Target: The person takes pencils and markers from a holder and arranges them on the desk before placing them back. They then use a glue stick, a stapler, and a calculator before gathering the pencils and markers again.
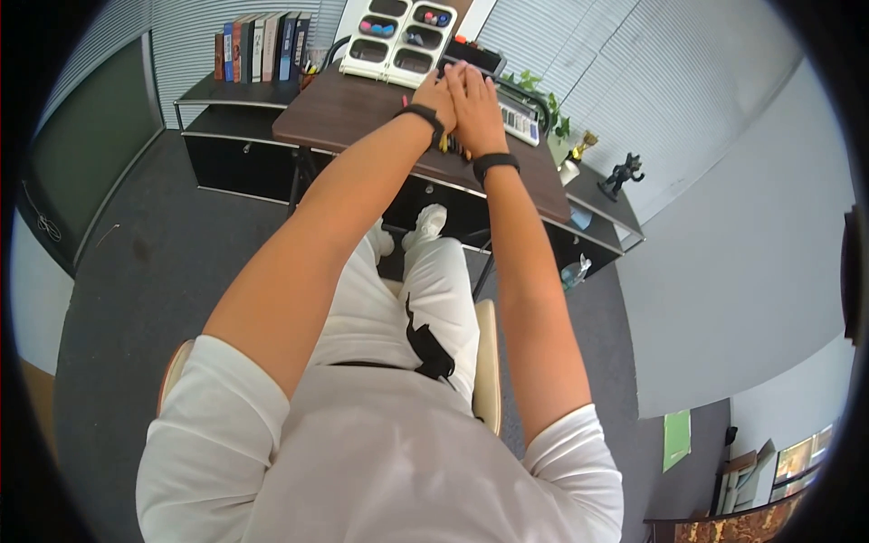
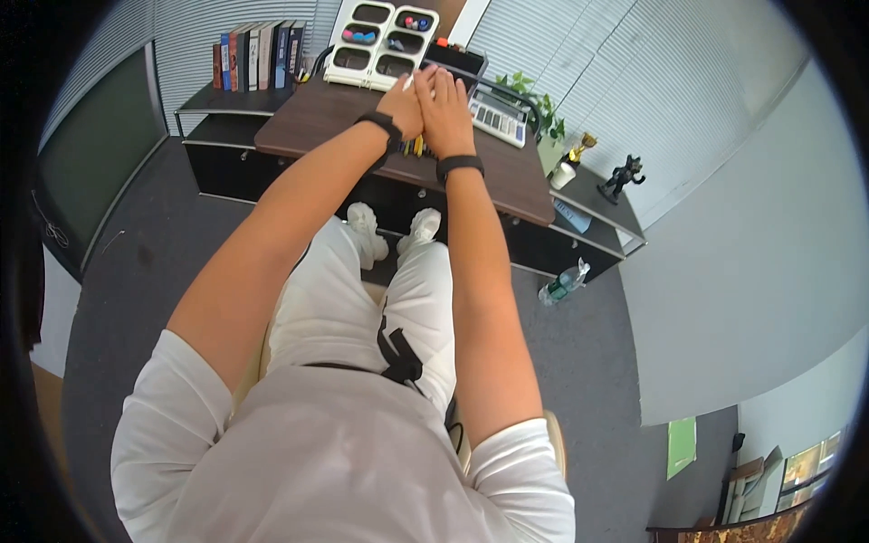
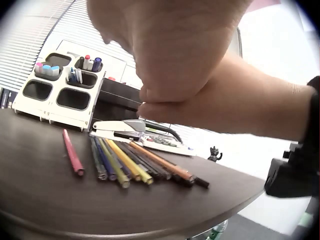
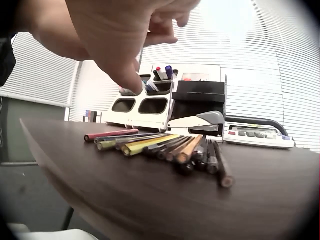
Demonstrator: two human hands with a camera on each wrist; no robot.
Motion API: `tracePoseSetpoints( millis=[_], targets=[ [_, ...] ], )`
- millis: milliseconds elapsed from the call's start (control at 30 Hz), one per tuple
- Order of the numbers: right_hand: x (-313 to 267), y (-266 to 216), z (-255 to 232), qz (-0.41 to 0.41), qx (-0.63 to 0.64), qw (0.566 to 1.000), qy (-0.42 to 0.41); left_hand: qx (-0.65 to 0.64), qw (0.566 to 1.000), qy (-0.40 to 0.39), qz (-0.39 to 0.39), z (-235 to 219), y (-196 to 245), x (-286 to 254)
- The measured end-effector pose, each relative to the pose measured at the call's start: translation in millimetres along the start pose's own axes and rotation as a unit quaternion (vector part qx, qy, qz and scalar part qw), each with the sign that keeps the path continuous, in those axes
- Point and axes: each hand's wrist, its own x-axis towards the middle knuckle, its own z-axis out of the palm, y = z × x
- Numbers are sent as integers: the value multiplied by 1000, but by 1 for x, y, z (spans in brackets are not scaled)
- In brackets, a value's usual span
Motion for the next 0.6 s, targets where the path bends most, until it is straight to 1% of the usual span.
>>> tracePoseSetpoints(
  millis=[33,67,100,133,167,200,233,267,300,333,367,400,433,467,500,567,600],
  targets=[
    [3,-1,-7,-24,-22,999,20,30,998,50,35,12,-2,3],
    [7,-2,-15,-40,-27,999,-5,-2,999,29,45,10,-2,4],
    [11,-2,-21,-81,-23,996,-23,-34,998,6,56,9,-1,2],
    [14,-1,-22,-92,-13,996,-17,-76,987,105,97,12,-5,-3],
    [15,-2,-23,-101,-2,995,-13,-76,987,105,95,16,-9,-5],
    [15,-3,-24,-102,-1,995,-14,-17,990,72,120,19,-12,-7],
    [18,-4,-28,-75,19,992,-98,43,988,39,146,15,-14,-10],
    [19,-6,-32,-46,38,982,-182,42,987,38,148,11,-16,-12],
    [17,-9,-34,-42,41,981,-184,26,987,-18,159,8,-17,-16],
    [15,-9,-28,-59,53,980,-181,11,982,-76,171,8,-17,-21],
    [15,-9,-22,-76,65,979,-175,13,981,-81,176,8,-19,-25],
    [13,-12,-15,-84,80,981,-155,-35,981,-49,182,8,-23,-31],
    [10,-17,-13,-78,86,981,-153,-82,979,-18,187,10,-26,-36],
    [8,-24,-10,-67,95,979,-165,-85,975,-97,179,11,-28,-38],
    [8,-28,-7,-58,104,977,-176,-81,975,-101,179,12,-31,-41],
    [8,-35,3,-56,99,976,-185,-66,980,-42,185,20,-33,-47],
    [6,-35,7,-39,82,980,-176,-66,980,-44,185,24,-33,-47]
  ],
)
